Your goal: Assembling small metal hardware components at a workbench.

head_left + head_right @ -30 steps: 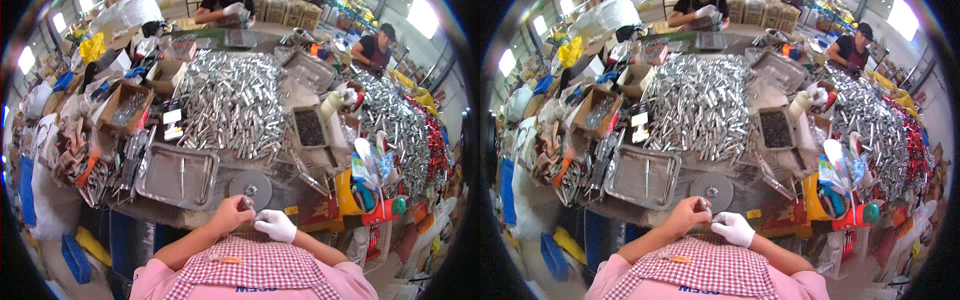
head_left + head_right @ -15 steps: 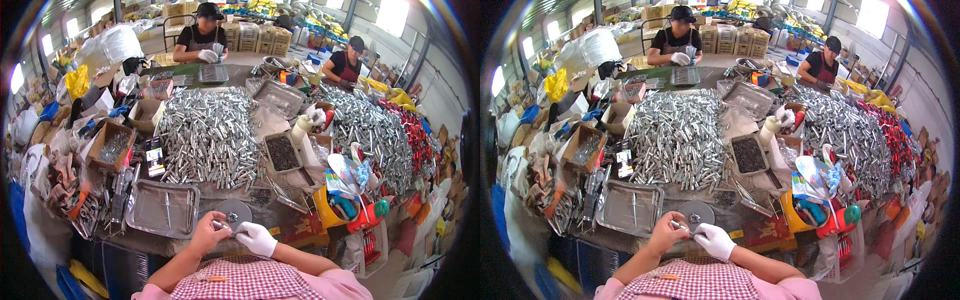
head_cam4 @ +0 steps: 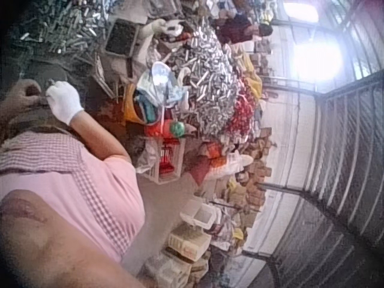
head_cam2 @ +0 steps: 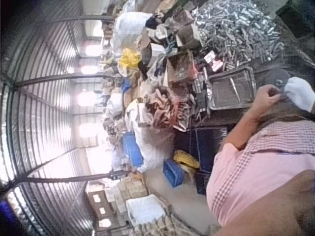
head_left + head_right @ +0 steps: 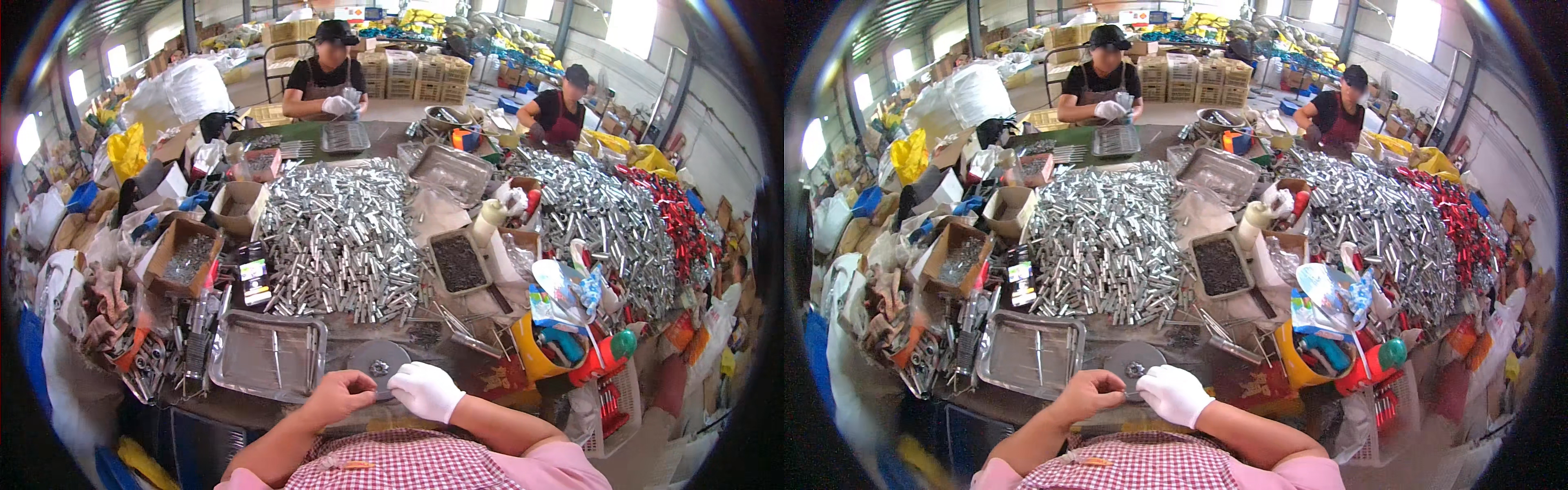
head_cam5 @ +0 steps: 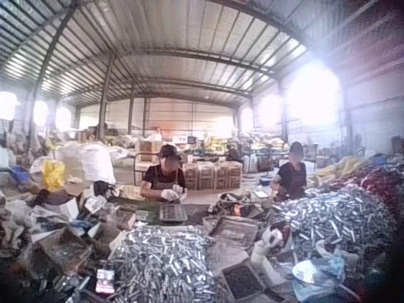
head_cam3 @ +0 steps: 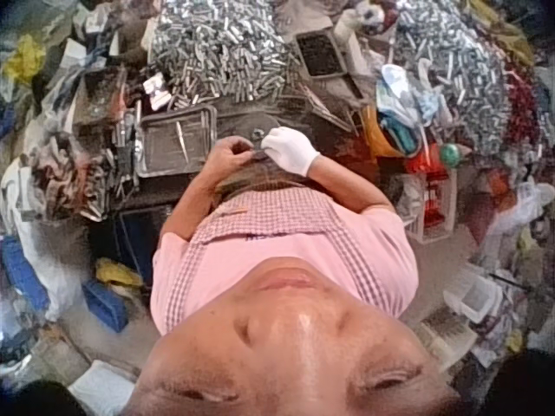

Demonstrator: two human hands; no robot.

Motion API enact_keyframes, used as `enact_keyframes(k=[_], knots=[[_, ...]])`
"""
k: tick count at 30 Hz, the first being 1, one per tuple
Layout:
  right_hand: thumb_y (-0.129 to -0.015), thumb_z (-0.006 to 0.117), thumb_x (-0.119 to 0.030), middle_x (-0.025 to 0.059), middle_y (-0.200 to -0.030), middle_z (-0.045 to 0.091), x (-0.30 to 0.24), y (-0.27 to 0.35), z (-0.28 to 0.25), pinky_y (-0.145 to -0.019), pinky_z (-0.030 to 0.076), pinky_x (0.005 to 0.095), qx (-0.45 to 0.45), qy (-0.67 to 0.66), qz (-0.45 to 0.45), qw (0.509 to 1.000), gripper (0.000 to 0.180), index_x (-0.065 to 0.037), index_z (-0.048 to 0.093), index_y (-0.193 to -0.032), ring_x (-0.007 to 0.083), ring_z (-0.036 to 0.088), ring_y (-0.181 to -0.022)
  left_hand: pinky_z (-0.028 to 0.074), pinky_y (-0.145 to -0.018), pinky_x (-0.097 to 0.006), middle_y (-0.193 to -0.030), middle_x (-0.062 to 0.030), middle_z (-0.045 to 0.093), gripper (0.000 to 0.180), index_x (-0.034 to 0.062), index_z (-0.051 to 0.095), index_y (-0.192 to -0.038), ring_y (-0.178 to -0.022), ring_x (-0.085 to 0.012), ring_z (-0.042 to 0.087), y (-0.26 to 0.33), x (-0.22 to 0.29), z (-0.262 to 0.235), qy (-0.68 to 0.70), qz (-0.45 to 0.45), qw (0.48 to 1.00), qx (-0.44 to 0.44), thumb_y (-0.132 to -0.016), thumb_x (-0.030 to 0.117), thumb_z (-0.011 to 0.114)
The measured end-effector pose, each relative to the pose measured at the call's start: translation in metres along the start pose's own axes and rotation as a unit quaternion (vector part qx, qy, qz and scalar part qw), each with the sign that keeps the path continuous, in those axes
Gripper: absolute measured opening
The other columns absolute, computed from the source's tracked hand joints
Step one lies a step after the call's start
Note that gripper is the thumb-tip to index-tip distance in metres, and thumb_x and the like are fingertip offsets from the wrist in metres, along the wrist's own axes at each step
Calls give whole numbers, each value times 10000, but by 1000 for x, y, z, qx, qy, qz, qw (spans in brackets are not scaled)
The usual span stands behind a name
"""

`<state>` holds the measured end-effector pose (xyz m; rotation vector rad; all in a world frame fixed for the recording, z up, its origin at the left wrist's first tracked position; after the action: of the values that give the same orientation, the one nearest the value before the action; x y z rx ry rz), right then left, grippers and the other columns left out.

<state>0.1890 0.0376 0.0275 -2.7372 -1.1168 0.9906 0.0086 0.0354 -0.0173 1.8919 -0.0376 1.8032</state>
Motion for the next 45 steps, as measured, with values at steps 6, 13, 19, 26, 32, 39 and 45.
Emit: enact_keyframes(k=[6, 13, 19, 26, 32, 39, 45], knots=[[-830, 648, -148, 98, -837, 623, 3, 2, 3, -727, 499, 418, 13, -33, 13, 999, 73, -108, 648, -892, 331, 623, -826, 513, -723, -228, -891, -25, 698, 202, -7, 713, -1001, -775, -69, 622, 4, -8, 7, 60, -5, 998, 32, -825, 88, 742], [-891, 607, -79, 165, -879, 634, 4, 3, 29, -752, 507, 355, 69, -252, 161, 952, 86, -29, 637, -954, 304, 640, -808, 508, -642, -218, -907, -34, 676, 243, -6, 656, -1018, -759, -70, 620, 16, -6, 0, 119, 75, 970, 198, -797, 41, 744], [-911, 593, -100, 103, -975, 663, -13, -4, 44, -845, 493, 290, -32, -354, 224, 907, 220, 14, 625, -1097, 159, 620, -920, 441, -656, -231, -854, -15, 561, 515, -32, 400, -1384, -719, -75, 508, 9, 2, -47, 122, 195, 928, 291, -914, 42, 596], [-916, 543, -2, 5, -918, 629, 20, 19, 37, -760, 456, 218, 55, -462, 284, 838, 156, 30, 610, -1054, 62, 559, -845, 516, -747, -414, -965, -212, 689, 263, -39, 613, -1070, -838, -331, 671, 4, 5, -200, -361, -60, 880, 303, -847, 98, 641], [-914, 592, -15, 1, -922, 647, 34, 31, 41, -780, 462, 219, 77, -458, 300, 833, 137, 20, 638, -1038, 55, 567, -854, 516, -505, -350, -648, -113, 666, 165, -16, 653, -839, -559, -200, 650, -24, -35, -199, -215, -123, 921, 300, -788, 97, 761], [-914, 596, -25, 4, -921, 647, 39, 33, 37, -770, 459, 217, 64, -438, 309, 842, 136, 18, 638, -1036, 55, 565, -852, 477, -458, -299, -635, -76, 665, 181, 1, 646, -767, -507, -138, 615, -50, -37, -180, -204, -67, 944, 251, -782, 118, 783], [-905, 587, -28, -26, -861, 618, 36, 31, 35, -676, 424, 197, 69, -389, 288, 872, 143, 6, 639, -1034, 30, 519, -761, 524, -601, -332, -713, -91, 677, 276, 5, 646, -802, -656, -182, 659, -50, -25, -162, -282, -23, 929, 238, -706, 178, 839]])
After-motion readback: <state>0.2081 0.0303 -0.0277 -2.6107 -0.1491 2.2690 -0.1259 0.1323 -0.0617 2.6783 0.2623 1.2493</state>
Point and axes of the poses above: each hand's wrist, its own y-axis away from the middle knuckle, its own z-axis out of the palm, x = y × z, the point moved 5 cm from there along -y, towards the middle knuckle
